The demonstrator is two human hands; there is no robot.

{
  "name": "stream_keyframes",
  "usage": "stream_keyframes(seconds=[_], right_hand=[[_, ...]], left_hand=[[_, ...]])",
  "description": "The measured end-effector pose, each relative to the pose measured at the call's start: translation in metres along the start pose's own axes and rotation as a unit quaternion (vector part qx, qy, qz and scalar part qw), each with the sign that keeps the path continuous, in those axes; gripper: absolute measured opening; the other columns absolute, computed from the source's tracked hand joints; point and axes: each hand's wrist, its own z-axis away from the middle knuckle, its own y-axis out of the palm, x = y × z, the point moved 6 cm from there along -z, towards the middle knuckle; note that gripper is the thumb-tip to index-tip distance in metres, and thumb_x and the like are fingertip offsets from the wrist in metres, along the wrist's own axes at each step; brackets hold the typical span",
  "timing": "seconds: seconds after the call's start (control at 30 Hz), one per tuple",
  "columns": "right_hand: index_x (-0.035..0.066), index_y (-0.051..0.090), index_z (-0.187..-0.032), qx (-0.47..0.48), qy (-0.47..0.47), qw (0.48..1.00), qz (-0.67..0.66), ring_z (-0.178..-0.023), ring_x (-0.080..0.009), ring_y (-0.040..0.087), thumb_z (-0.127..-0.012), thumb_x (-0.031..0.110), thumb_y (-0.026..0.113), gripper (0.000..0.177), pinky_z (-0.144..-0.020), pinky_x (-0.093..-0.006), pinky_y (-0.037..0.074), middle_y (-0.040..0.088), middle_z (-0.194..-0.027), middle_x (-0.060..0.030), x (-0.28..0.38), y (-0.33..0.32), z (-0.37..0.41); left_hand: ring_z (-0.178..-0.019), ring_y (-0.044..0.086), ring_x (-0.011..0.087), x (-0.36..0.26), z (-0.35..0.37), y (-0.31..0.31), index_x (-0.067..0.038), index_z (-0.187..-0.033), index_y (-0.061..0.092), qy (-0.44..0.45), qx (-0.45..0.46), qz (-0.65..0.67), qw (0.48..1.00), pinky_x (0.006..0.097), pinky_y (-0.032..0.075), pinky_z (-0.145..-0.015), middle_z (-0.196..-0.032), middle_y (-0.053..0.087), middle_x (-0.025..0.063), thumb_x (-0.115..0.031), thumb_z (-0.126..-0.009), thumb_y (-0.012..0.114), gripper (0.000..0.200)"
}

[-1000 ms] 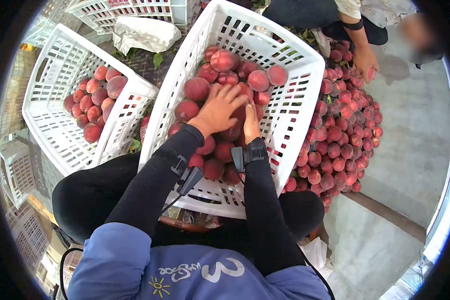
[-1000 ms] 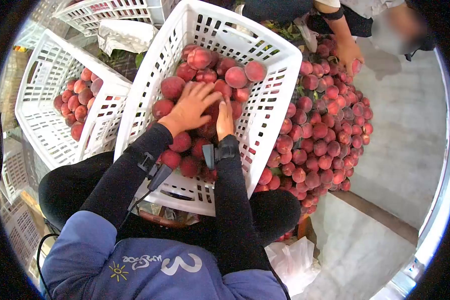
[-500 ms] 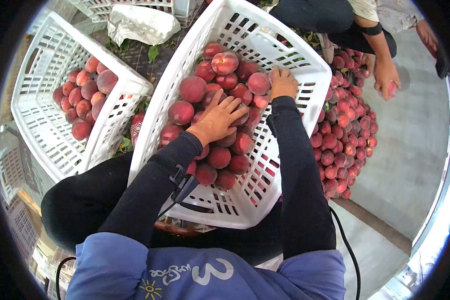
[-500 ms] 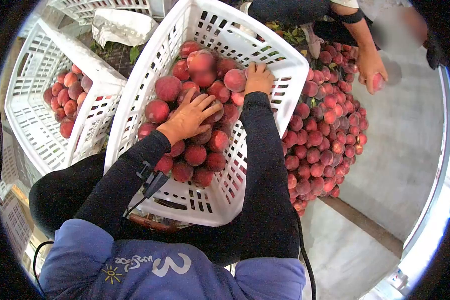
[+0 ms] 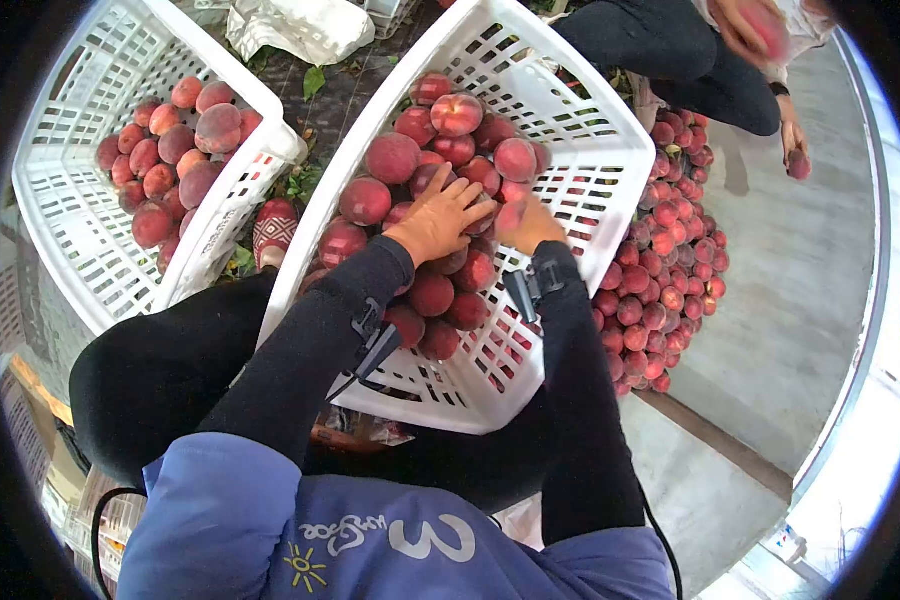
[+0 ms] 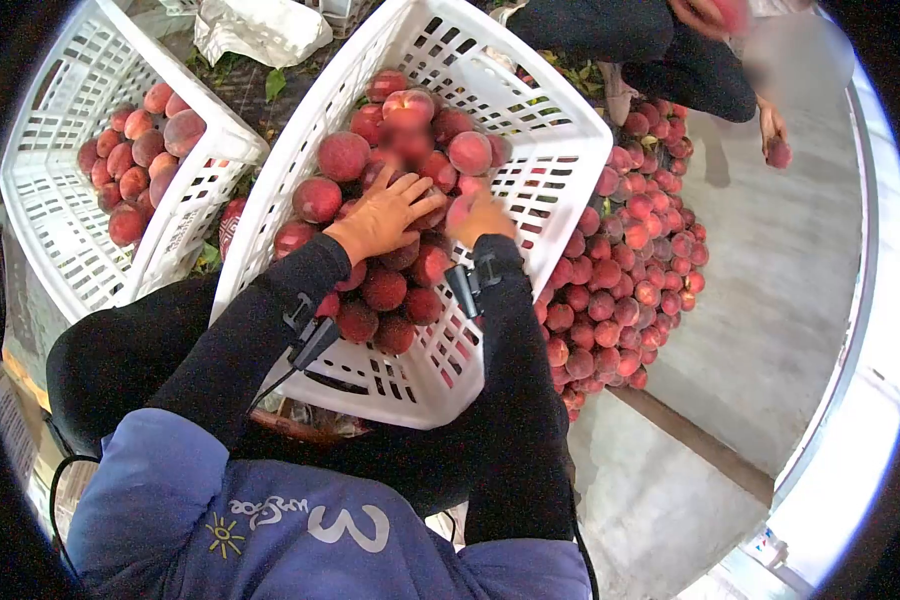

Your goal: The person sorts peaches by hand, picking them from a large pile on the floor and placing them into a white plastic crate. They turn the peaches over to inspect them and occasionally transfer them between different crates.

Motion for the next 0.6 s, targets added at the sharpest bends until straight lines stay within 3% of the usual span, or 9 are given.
stream_keyframes(seconds=[0.07, 0.2, 0.3, 0.4, 0.47, 0.53, 0.6], right_hand=[[0.003, 0.039, -0.137, 0.077, -0.035, 0.996, 0.024, -0.114, -0.0336, 0.056, -0.063, 0.037, 0.076, 0.090, -0.097, -0.0408, 0.045, 0.057, -0.126, -0.0210, 0.005, 0.015, 0.017], [0.004, 0.031, -0.144, 0.051, -0.042, 0.998, 0.017, -0.114, -0.0345, 0.056, -0.068, 0.037, 0.073, 0.092, -0.098, -0.0413, 0.044, 0.057, -0.126, -0.0215, 0.004, 0.022, 0.031], [0.005, 0.032, -0.143, 0.018, -0.063, 0.996, 0.052, -0.109, -0.0359, 0.059, -0.073, 0.034, 0.069, 0.085, -0.095, -0.0436, 0.045, 0.060, -0.121, -0.0211, -0.001, 0.031, 0.028], [0.006, 0.036, -0.140, 0.046, -0.035, 0.997, 0.055, -0.105, -0.0370, 0.061, -0.074, 0.033, 0.067, 0.077, -0.092, -0.0458, 0.047, 0.062, -0.115, -0.0211, 0.006, 0.023, 0.025], [0.007, 0.043, -0.134, 0.037, -0.043, 0.995, 0.079, -0.101, -0.0380, 0.062, -0.076, 0.031, 0.066, 0.066, -0.088, -0.0469, 0.049, 0.064, -0.109, -0.0216, 0.017, 0.002, 0.018], [0.008, 0.049, -0.127, -0.057, -0.053, 0.997, 0.020, -0.102, -0.0366, 0.062, -0.078, 0.035, 0.067, 0.059, -0.086, -0.0462, 0.048, 0.063, -0.111, -0.0215, 0.042, -0.040, 0.016], [0.007, 0.047, -0.131, -0.253, -0.199, 0.940, -0.114, -0.106, -0.0345, 0.060, -0.077, 0.036, 0.069, 0.065, -0.088, -0.0447, 0.047, 0.061, -0.117, -0.0211, 0.056, -0.050, -0.016]], left_hand=[[-0.122, 0.044, 0.0250, 0.001, 0.001, 0.003, -0.019, -0.129, 0.048, 0.000, 0.002, -0.002, 1.000, 0.0548, 0.017, -0.112, -0.127, 0.049, 0.0087, -0.031, -0.071, 0.072, 0.064], [-0.125, 0.043, 0.0281, 0.003, 0.000, 0.004, -0.017, -0.134, 0.043, 0.000, 0.038, -0.002, 0.999, 0.0555, 0.021, -0.111, -0.133, 0.047, 0.0115, -0.030, -0.070, 0.073, 0.071], [-0.124, 0.043, 0.0284, -0.001, 0.000, 0.008, -0.017, -0.134, 0.043, 0.006, 0.039, -0.006, 0.999, 0.0558, 0.021, -0.111, -0.133, 0.046, 0.0116, -0.030, -0.070, 0.073, 0.072], [-0.121, 0.045, 0.0285, -0.002, -0.003, 0.005, -0.018, -0.134, 0.043, 0.012, 0.031, -0.049, 0.998, 0.0563, 0.021, -0.110, -0.131, 0.047, 0.0109, -0.030, -0.070, 0.073, 0.071], [-0.118, 0.047, 0.0280, -0.004, -0.007, 0.007, -0.017, -0.134, 0.044, -0.006, 0.067, -0.065, 0.996, 0.0568, 0.021, -0.110, -0.127, 0.048, 0.0098, -0.031, -0.072, 0.071, 0.069], [-0.117, 0.048, 0.0269, -0.007, -0.008, 0.011, -0.017, -0.135, 0.043, -0.002, 0.060, -0.108, 0.992, 0.0565, 0.020, -0.110, -0.127, 0.048, 0.0093, -0.035, -0.075, 0.066, 0.067], [-0.117, 0.048, 0.0271, -0.012, -0.010, 0.009, -0.016, -0.130, 0.049, -0.008, 0.083, -0.113, 0.990, 0.0564, 0.020, -0.110, -0.129, 0.049, 0.0099, -0.038, -0.077, 0.064, 0.060]])
